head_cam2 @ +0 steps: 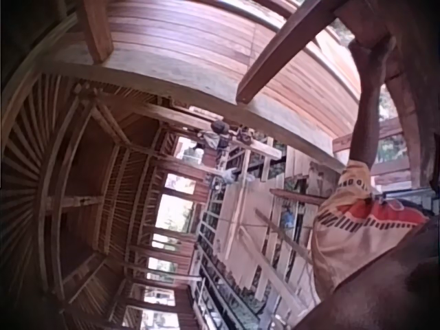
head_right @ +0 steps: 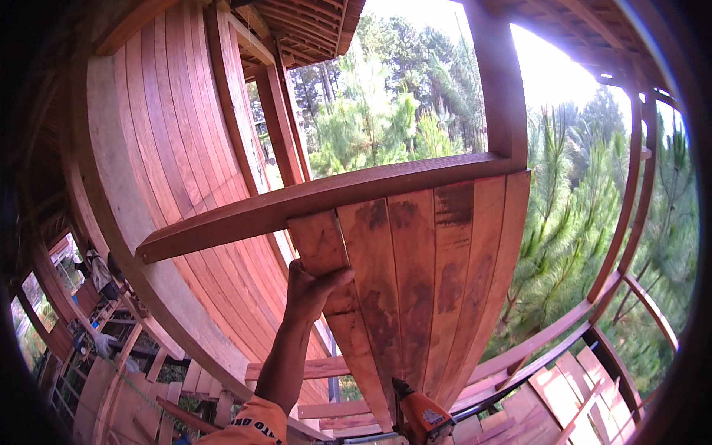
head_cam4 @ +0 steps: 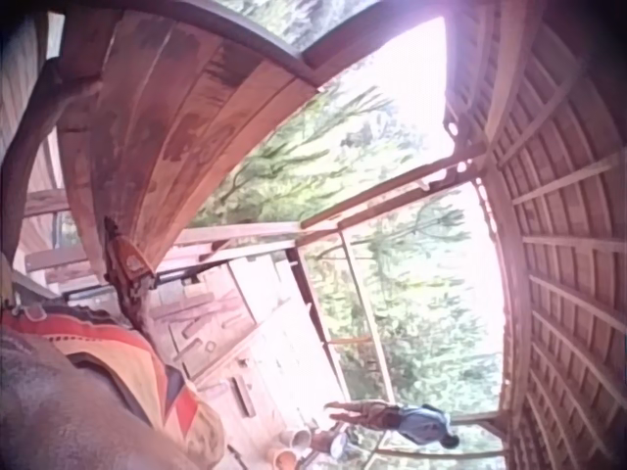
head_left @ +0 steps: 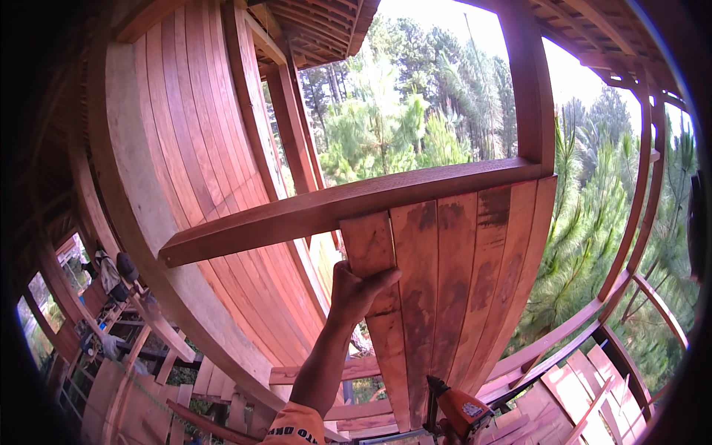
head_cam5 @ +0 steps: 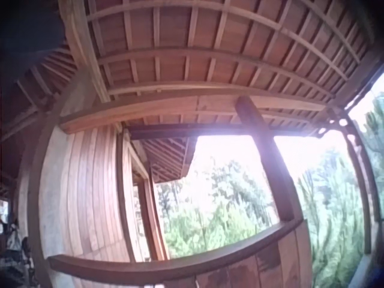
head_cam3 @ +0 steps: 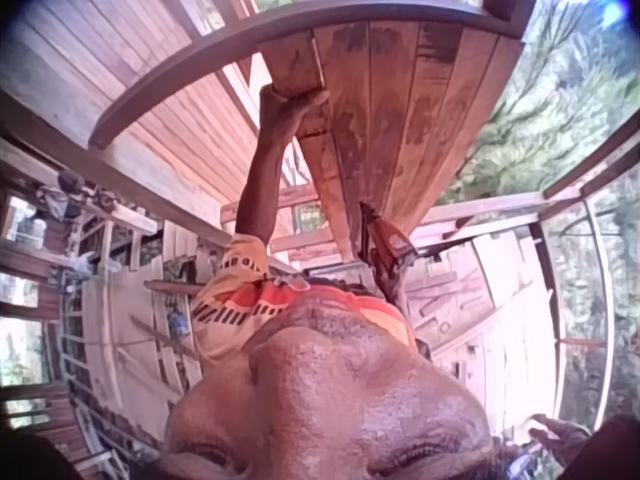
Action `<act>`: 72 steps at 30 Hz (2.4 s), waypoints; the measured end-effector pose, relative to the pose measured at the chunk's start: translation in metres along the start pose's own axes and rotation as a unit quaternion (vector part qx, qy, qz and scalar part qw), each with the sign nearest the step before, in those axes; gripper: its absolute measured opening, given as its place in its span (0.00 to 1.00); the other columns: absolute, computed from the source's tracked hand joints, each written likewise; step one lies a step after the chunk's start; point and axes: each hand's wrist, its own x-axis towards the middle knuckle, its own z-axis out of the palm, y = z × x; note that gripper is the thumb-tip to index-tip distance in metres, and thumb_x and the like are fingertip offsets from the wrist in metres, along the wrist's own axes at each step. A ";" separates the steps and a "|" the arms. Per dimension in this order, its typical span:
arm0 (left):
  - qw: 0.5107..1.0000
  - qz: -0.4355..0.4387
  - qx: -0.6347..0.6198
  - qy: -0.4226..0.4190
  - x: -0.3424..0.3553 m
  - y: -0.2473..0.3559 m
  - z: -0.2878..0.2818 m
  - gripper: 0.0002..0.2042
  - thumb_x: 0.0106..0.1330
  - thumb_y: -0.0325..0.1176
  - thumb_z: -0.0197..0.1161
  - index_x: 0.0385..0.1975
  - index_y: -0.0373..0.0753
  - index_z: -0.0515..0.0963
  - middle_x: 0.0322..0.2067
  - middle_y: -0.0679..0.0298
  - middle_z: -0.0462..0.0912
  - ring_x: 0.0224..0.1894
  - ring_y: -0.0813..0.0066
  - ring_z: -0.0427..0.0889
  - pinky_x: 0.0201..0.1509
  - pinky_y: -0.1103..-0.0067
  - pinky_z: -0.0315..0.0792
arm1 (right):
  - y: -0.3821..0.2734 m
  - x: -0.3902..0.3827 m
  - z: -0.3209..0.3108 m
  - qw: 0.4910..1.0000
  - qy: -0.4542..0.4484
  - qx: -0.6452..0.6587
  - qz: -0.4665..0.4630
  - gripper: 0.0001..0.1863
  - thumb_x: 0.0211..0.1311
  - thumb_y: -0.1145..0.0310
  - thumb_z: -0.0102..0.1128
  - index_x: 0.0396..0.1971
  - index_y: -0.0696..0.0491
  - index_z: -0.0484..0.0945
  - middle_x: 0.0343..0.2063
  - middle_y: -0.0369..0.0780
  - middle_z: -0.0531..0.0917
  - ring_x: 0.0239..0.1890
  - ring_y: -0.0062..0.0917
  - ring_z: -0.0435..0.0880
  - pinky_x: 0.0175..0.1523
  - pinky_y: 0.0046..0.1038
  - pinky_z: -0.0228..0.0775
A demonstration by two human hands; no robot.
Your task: The person sits on a wooden floor, gathers thin wooden planks, and uses a nail gun to attach them to a curved wooden structure. The person repeatedly positions planks and fastens them in place.
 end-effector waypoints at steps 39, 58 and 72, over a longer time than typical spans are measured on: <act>1.000 0.022 0.010 0.000 0.001 0.009 0.008 0.14 0.50 0.26 0.71 0.37 0.30 0.80 0.33 0.61 0.85 0.33 0.78 0.83 0.39 0.81 0.78 | -0.053 -0.005 -0.024 0.980 0.060 0.076 -0.176 0.15 0.67 0.61 0.49 0.27 0.57 0.72 0.14 0.36 0.75 0.15 0.21 0.75 0.25 0.25 0.68; 1.000 0.010 -0.010 -0.021 0.003 -0.003 0.001 0.13 0.51 0.26 0.69 0.36 0.30 0.81 0.33 0.60 0.85 0.34 0.78 0.83 0.41 0.80 0.77 | -0.140 -0.008 -0.007 0.953 0.095 0.109 -0.265 0.08 0.58 0.72 0.53 0.21 0.57 0.71 0.16 0.36 0.75 0.17 0.20 0.73 0.26 0.24 0.67; 1.000 0.007 0.006 -0.019 0.004 0.002 0.004 0.13 0.51 0.27 0.70 0.37 0.30 0.81 0.33 0.61 0.85 0.34 0.79 0.83 0.40 0.80 0.77 | -0.135 0.000 -0.006 0.943 0.052 0.156 -0.289 0.10 0.60 0.69 0.61 0.32 0.61 0.73 0.18 0.37 0.75 0.12 0.17 0.69 0.16 0.21 0.60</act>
